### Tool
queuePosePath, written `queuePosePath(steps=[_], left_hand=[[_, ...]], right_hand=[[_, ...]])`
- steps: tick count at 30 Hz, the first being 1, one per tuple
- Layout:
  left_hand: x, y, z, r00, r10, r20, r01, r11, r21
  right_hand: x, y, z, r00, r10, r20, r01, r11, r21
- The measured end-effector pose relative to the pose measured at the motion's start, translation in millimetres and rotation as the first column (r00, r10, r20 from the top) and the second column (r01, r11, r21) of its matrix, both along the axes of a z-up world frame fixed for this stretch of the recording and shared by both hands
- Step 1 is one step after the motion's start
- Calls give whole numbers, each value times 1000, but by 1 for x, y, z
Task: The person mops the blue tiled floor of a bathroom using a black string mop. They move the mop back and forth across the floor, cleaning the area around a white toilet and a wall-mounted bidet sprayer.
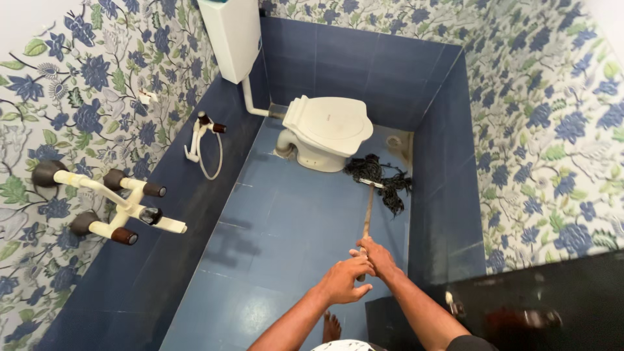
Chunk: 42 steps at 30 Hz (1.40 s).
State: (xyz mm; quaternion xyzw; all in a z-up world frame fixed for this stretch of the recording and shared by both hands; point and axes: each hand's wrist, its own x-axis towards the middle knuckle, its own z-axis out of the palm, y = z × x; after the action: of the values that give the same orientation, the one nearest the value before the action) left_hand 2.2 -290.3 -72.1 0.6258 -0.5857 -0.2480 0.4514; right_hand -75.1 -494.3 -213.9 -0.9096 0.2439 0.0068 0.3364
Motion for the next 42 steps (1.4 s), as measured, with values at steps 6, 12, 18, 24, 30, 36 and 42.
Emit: queuePosePath(steps=[6,12,18,24,30,36,42], left_hand=[[-18,50,20,986,-12,167,48,976,-210],[-69,130,52,990,-87,113,105,981,-165],[-121,197,78,972,-224,75,229,971,-74],[-122,214,75,943,-332,-25,329,940,-95],[-119,194,55,954,-289,-78,281,954,-101],[-119,148,24,941,-306,-143,290,949,-121],[-106,68,9,966,-235,-107,222,968,-120]], right_hand=[[-25,71,35,999,10,49,-9,1000,-17],[-79,163,82,983,155,102,-157,988,6],[-134,218,75,955,295,-42,-296,955,-27],[-143,247,106,944,314,-98,-294,939,178],[-127,250,127,959,159,-235,-105,968,226],[-124,205,69,995,64,75,-84,951,297],[-101,132,61,996,12,89,-32,972,234]])
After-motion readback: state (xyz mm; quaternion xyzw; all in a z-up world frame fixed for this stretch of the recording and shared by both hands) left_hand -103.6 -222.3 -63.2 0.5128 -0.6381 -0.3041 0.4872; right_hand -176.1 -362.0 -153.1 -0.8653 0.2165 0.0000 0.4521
